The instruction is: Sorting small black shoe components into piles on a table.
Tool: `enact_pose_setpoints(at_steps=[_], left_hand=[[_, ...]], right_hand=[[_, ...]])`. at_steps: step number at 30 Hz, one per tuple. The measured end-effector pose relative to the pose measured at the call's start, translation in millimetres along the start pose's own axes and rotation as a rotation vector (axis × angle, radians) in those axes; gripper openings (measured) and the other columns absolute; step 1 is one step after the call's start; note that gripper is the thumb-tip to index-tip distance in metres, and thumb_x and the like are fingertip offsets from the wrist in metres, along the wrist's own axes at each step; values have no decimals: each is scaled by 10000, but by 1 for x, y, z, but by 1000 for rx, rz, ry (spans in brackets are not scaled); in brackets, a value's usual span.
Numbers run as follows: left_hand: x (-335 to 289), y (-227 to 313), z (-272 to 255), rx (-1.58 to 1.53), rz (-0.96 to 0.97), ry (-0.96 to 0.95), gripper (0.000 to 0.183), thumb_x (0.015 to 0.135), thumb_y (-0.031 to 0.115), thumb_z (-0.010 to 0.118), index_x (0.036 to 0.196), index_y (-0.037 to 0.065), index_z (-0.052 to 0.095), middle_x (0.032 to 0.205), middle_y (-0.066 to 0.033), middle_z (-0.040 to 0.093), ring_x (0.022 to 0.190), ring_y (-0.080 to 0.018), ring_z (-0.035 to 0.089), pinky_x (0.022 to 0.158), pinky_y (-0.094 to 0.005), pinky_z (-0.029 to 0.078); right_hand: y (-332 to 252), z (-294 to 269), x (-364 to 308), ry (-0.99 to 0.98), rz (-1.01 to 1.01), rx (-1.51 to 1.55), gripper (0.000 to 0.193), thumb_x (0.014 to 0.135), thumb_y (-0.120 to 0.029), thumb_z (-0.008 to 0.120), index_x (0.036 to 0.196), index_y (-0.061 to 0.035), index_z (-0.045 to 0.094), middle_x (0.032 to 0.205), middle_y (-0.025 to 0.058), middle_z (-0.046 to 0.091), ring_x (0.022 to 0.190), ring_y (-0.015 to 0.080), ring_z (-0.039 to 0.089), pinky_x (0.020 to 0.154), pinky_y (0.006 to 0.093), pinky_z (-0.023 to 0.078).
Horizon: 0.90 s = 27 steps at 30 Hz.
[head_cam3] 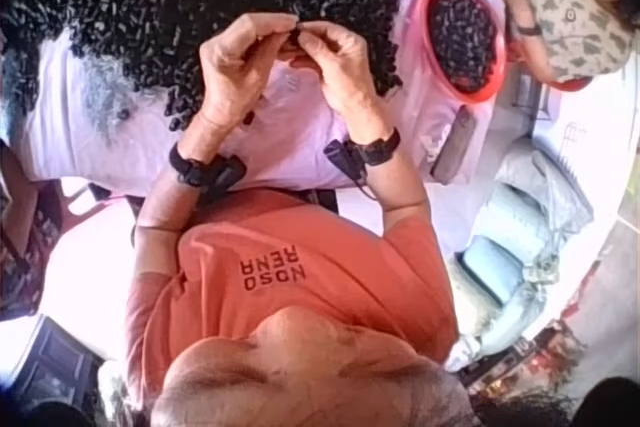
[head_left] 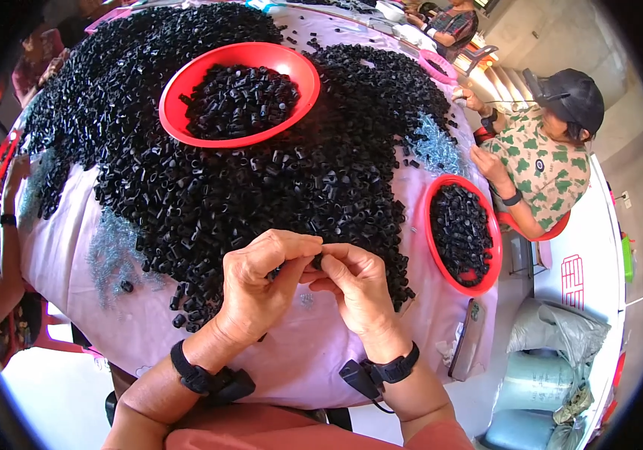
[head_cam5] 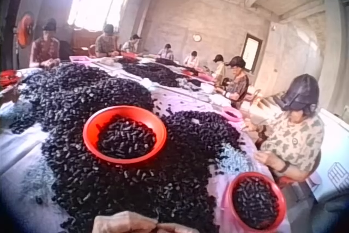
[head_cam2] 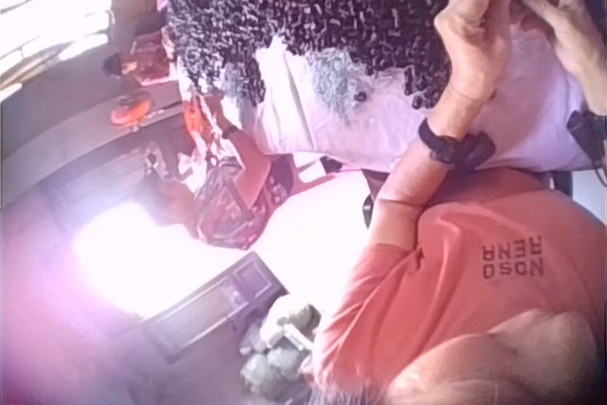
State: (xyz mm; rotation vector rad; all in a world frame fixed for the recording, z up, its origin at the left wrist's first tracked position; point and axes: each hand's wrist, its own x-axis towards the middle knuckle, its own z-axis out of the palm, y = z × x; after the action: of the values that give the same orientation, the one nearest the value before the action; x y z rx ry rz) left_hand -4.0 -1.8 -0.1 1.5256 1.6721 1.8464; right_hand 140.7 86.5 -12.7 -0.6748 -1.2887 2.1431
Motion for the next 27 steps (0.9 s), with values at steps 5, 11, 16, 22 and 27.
enact_pose_setpoints(at_steps=[5, 11, 16, 22, 27], left_hand=[[0, 3, -3, 7, -64, -55, 281, 839, -131, 656, 1051, 34, 740, 944, -98, 748, 856, -223, 732, 722, -315, 598], [3, 1, -4, 114, 75, -40, 254, 851, -116, 667, 1049, 24, 742, 955, -118, 745, 868, -246, 734, 742, -332, 600], [4, -1, -4, 227, 258, -74, 361, 734, -108, 666, 1069, 14, 726, 952, -126, 746, 880, -313, 720, 760, -386, 604], [6, 9, -5, 203, 203, -236, 492, 722, -22, 735, 1207, 10, 662, 1038, -137, 698, 941, -332, 667, 816, -412, 580], [2, 4, 0, 270, 218, -180, 536, 703, 36, 797, 1219, 11, 655, 1054, -127, 682, 953, -325, 654, 818, -410, 578]], right_hand=[[-4, -3, -1, -17, 1, -46, 242, 1013, -163, 647, 1175, 13, 684, 1029, 122, 750, 893, 214, 755, 756, 297, 615], [-7, 0, -2, -22, -22, -98, 245, 1010, -175, 654, 1166, 11, 692, 1006, 115, 754, 865, 196, 753, 751, 291, 611], [-9, -3, -2, -44, 2, -140, 239, 1003, -179, 664, 1155, 2, 699, 973, 102, 756, 839, 171, 746, 720, 275, 603], [-3, -5, 0, 33, 14, -102, 199, 993, -168, 673, 1099, -6, 722, 916, 70, 750, 786, 129, 727, 660, 241, 588], [-8, -3, -1, 54, 37, -157, 170, 985, -169, 685, 1044, -21, 745, 896, 53, 748, 757, 81, 701, 618, 214, 569]])
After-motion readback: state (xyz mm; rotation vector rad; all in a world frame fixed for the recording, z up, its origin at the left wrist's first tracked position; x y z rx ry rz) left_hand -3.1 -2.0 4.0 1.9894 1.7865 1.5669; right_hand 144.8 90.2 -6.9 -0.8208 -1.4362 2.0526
